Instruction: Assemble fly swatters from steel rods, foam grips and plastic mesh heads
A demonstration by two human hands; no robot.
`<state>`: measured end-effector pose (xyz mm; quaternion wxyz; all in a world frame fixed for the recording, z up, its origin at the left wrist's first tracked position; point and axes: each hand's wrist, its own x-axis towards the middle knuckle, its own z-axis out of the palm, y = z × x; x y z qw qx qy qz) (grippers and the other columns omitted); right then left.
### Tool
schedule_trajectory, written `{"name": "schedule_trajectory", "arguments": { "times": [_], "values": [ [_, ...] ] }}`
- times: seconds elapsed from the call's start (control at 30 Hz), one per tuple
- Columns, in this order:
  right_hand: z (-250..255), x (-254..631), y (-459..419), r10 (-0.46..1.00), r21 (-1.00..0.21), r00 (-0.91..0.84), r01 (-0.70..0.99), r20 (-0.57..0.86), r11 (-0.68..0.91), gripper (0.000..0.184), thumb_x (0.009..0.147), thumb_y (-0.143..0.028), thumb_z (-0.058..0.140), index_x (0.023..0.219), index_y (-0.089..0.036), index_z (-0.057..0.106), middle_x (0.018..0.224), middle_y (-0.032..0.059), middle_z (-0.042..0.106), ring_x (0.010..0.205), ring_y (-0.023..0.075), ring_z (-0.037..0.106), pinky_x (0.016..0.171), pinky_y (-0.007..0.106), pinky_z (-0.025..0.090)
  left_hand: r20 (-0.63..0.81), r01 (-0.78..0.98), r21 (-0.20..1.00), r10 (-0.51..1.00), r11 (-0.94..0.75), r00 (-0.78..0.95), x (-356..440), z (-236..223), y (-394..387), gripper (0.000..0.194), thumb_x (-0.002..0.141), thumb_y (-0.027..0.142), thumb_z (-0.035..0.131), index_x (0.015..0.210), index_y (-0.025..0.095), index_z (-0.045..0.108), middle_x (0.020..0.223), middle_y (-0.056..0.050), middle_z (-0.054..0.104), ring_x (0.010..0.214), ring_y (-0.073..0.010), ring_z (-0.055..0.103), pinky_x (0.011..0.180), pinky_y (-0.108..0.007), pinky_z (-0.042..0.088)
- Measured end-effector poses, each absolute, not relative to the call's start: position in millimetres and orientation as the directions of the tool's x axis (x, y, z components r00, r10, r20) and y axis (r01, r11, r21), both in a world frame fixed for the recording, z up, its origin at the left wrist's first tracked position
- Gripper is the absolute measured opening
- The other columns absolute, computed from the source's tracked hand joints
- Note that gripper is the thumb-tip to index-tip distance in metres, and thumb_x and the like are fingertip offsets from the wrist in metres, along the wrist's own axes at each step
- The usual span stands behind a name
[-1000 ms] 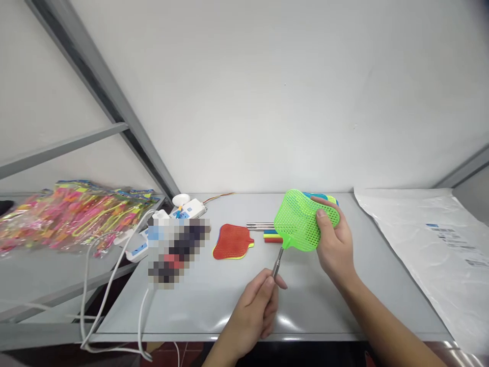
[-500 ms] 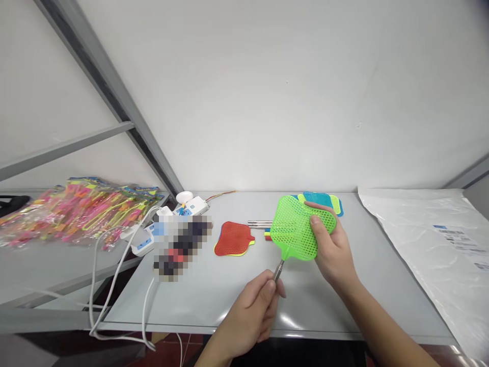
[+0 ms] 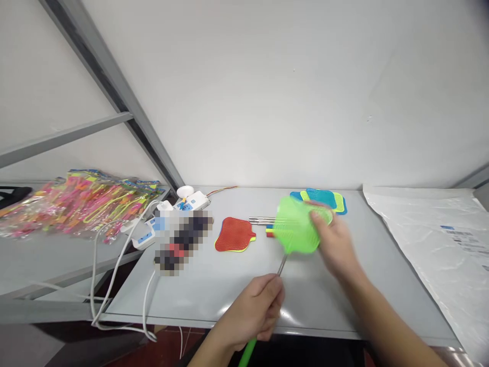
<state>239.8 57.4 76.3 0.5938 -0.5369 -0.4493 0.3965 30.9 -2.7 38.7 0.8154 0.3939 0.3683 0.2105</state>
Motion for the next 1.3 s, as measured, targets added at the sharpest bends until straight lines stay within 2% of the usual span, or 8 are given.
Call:
{"name": "schedule_trajectory", "arguments": {
  "times": [0.1,0.17,0.27,0.4,0.7,0.93,1.07,1.3],
  "values": [
    [86.9,272.7,77.8,0.83,-0.966,0.533,-0.088,0.162,0.245,0.035,0.083,-0.045,0.062,0.111,-0.024,0.061,0.081,0.0018,0.062,0.067,0.0174,0.06,0.058,0.03,0.048,-0.491,0.071,0.806,0.597,0.588,0.634,26.8,43.2,-3.4,0.039,0.093,0.055,0.043,0.077,0.02,0.046,0.053,0.01,0.026,0.041,-0.0057,0.018,0.035,-0.016,0.018],
    [87.0,274.7,75.9,0.834,-0.951,0.541,-0.184,0.112,0.247,0.036,0.085,-0.051,0.057,0.109,-0.025,0.06,0.072,-0.0011,0.055,0.056,0.0146,0.052,0.049,0.027,0.042,-0.478,0.098,0.833,0.619,0.544,0.623,29.1,49.6,-0.7,0.039,0.094,0.055,0.041,0.078,0.02,0.048,0.055,0.009,0.027,0.043,-0.0064,0.018,0.035,-0.016,0.019],
    [73.8,246.8,47.6,0.978,-0.948,0.205,-0.317,-0.027,0.041,0.048,0.089,-0.066,0.037,0.103,-0.026,0.058,0.06,-0.0048,0.041,0.044,0.0119,0.034,0.042,0.027,0.032,-0.42,0.101,0.879,0.656,0.466,0.627,39.0,58.1,5.0,0.038,0.094,0.055,0.04,0.081,0.02,0.05,0.056,0.009,0.028,0.043,-0.007,0.018,0.036,-0.017,0.018],
    [63.8,225.0,11.8,0.995,-0.994,-0.083,-0.088,-0.053,-0.061,0.038,0.087,-0.057,0.054,0.08,-0.02,0.059,0.049,-0.0082,0.028,0.044,0.0091,0.023,0.044,0.025,0.019,-0.394,0.171,0.911,0.674,0.375,0.625,47.7,62.3,5.7,0.041,0.092,0.057,0.04,0.079,0.02,0.052,0.055,0.008,0.031,0.042,-0.0072,0.021,0.038,-0.019,0.017],
    [95.6,283.3,28.8,0.951,-0.932,0.292,-0.305,0.104,0.195,0.032,0.088,-0.049,0.058,0.075,-0.02,0.059,0.048,-0.0094,0.021,0.045,0.0081,0.018,0.044,0.023,0.019,-0.283,0.384,0.922,0.752,0.043,0.595,21.8,84.8,2.4,0.038,0.094,0.048,0.041,0.075,0.02,0.059,0.063,0.003,0.045,0.057,-0.0124,0.04,0.053,-0.022,0.03],
    [57.4,233.8,-0.3,0.999,-0.991,0.04,-0.134,-0.031,-0.025,0.04,0.091,-0.056,0.048,0.079,-0.02,0.059,0.045,-0.0066,0.036,0.043,0.0087,0.03,0.044,0.024,0.022,-0.117,0.478,0.847,0.793,-0.235,0.598,31.2,84.0,14.2,0.035,0.095,0.042,0.041,0.078,0.022,0.065,0.076,-0.001,0.064,0.076,-0.0194,0.056,0.068,-0.025,0.036],
    [65.9,248.1,0.5,0.987,-0.997,0.152,-0.053,0.053,0.062,0.037,0.091,-0.052,0.051,0.079,-0.019,0.061,0.046,-0.0058,0.038,0.045,0.0087,0.03,0.045,0.025,0.021,-0.134,0.528,0.803,0.78,-0.276,0.612,29.5,82.6,16.0,0.035,0.097,0.041,0.036,0.08,0.022,0.061,0.079,-0.001,0.063,0.079,-0.0196,0.057,0.07,-0.026,0.036],
    [85.7,292.6,16.8,0.862,-0.915,0.477,-0.248,0.17,0.318,0.034,0.091,-0.041,0.058,0.066,-0.018,0.055,0.05,-0.0063,0.034,0.044,0.0067,0.027,0.045,0.024,0.024,-0.267,0.665,0.694,0.758,-0.277,0.595,-9.7,88.7,17.5,0.035,0.097,0.046,0.036,0.078,0.022,0.053,0.079,0.001,0.056,0.081,-0.0176,0.053,0.071,-0.026,0.035]
  ]
}}
